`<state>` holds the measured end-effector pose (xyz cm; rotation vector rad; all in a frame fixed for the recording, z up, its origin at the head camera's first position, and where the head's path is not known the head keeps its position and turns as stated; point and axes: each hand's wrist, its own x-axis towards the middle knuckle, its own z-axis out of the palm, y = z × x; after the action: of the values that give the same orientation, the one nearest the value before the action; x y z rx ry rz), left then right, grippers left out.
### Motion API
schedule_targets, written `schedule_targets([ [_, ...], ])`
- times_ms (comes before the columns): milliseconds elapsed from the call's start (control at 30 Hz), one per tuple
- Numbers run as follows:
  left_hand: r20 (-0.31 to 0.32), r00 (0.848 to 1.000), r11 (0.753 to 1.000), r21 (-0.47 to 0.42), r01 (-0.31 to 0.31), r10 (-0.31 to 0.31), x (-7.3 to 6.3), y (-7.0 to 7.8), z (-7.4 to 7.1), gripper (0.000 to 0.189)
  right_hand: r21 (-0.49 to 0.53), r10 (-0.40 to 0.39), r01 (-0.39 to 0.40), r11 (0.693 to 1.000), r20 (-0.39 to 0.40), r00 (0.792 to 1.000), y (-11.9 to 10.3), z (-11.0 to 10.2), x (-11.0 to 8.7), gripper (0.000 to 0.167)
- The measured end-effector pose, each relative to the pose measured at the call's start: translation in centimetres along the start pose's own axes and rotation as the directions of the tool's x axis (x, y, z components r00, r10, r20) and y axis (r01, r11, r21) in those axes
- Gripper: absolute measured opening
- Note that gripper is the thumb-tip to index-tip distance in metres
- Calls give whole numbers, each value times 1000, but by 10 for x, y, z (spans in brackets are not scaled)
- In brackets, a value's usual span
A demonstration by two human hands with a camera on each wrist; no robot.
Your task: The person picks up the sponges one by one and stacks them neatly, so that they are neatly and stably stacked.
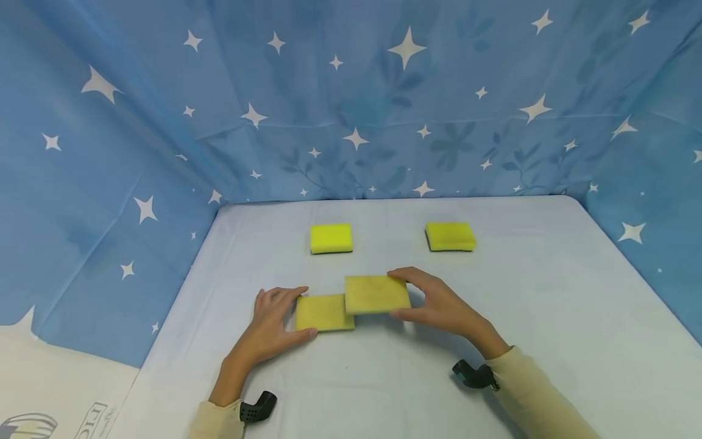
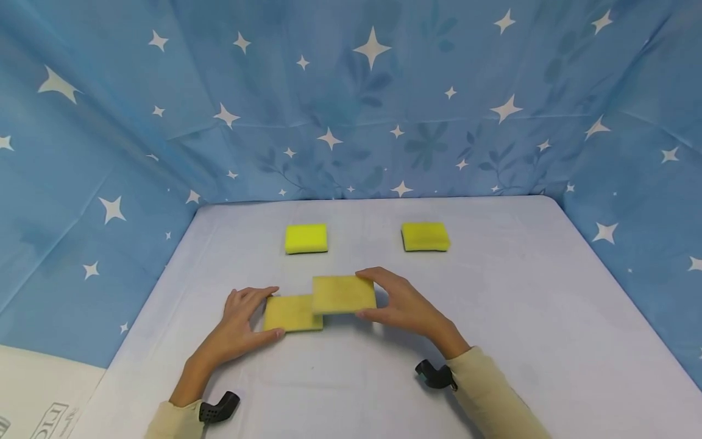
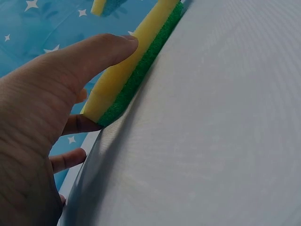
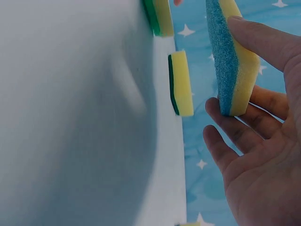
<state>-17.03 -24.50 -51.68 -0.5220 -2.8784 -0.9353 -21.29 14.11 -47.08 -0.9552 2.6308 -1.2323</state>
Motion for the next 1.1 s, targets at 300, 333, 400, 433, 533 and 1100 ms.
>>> schedule_targets([
  [300,1,1000,1000,-10,15,-15,-2,-1,-1,91,5,4,-4,1000,57,998,-13,21,19,76],
  [333,0,1000,1000,-10,15,-15,-2,-1,-1,92,5,1,-1,1000,62,998,-15,23,21,76],
  [400,-3,1000,1000,-9,13,-13,-2,-1,-1,92,3,-9,9,1000,68,998,-17,28,24,76],
  [433,-5,1000,1000,-10,10,-10,-1,-1,-1,93,5,-15,15,1000,68,998,-18,30,26,76],
  [533,-14,1000,1000,-17,-1,1,-1,-1,-2,93,13,-31,30,999,68,997,-20,37,31,75],
  [1100,-14,1000,999,-33,-8,8,-2,1,-6,96,-27,-83,86,996,106,991,-30,71,49,72],
])
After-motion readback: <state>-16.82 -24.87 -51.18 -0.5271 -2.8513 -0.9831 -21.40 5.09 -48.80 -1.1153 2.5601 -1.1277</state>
